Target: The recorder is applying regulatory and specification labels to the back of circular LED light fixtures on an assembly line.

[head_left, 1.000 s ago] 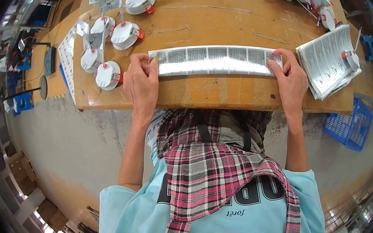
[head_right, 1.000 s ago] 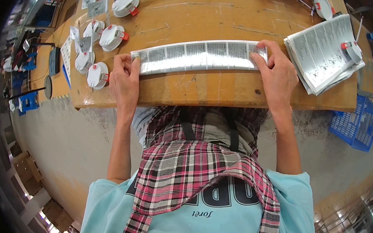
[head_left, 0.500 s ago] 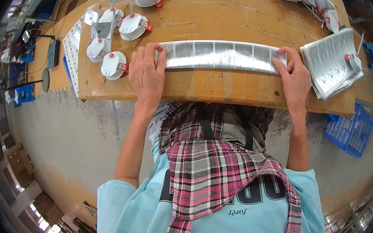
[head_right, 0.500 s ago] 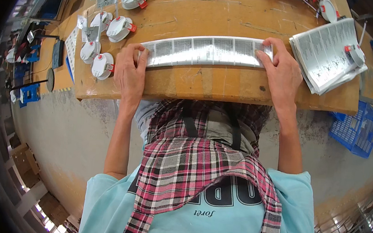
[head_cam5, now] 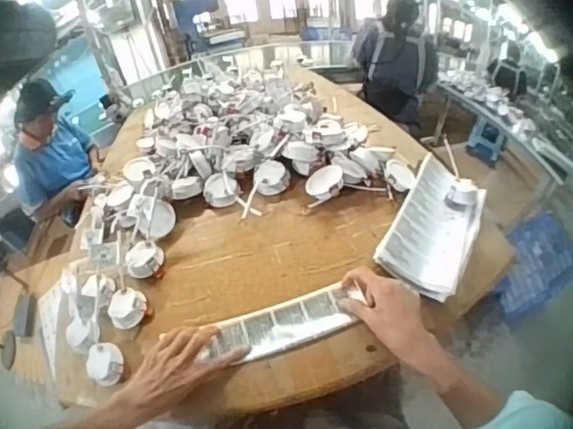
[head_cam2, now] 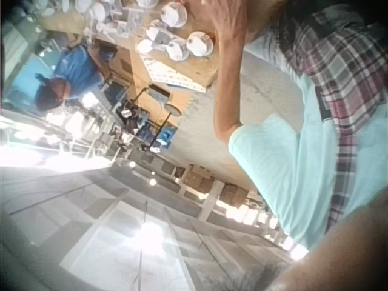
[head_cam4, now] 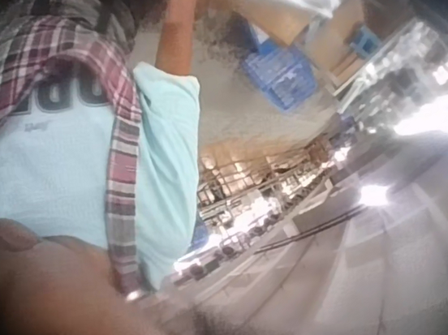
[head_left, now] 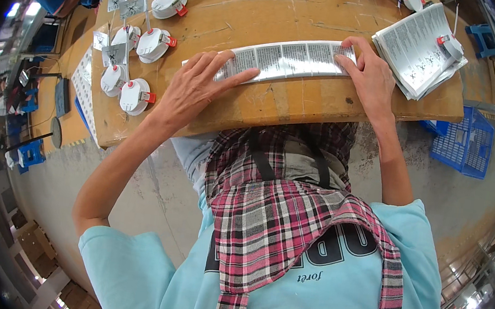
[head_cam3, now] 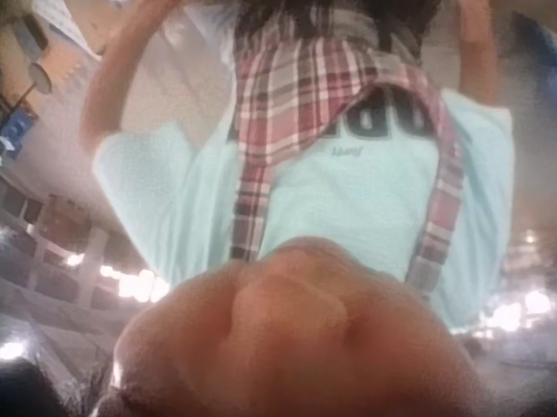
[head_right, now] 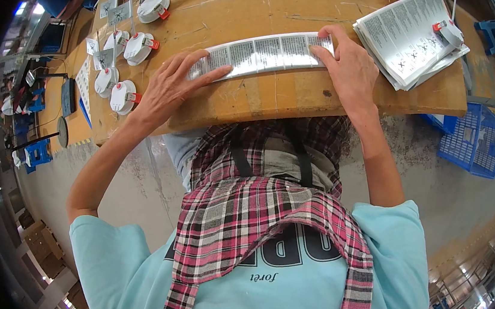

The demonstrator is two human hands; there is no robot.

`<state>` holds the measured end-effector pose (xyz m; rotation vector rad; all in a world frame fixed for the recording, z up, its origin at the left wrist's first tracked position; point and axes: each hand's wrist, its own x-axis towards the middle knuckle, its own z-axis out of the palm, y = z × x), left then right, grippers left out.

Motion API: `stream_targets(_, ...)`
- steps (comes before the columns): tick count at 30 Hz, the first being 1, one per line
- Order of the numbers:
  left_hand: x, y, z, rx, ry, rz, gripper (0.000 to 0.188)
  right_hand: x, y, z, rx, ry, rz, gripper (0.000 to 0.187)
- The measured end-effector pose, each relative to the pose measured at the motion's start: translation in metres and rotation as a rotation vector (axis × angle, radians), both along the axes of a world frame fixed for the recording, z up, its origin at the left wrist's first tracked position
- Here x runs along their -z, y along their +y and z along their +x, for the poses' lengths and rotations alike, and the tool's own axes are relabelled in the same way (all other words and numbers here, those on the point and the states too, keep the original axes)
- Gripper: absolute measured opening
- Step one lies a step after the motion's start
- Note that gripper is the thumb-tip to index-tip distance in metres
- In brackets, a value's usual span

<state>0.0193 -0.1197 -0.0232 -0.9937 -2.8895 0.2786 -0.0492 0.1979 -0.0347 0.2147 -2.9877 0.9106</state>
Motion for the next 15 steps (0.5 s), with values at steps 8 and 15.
stream_targets(8, -0.002, 0.022, 0.003, 0.050, -0.062, 0.144, 0.065, 0.001, -0.002, -0.001, -0.016, -0.017, -0.013, 0.027)
stream_targets(15, -0.001, 0.057, 0.021, -0.132, 0.009, 0.169, 0.063, 0.003, -0.001, -0.003, -0.010, -0.015, 0.012, 0.027)
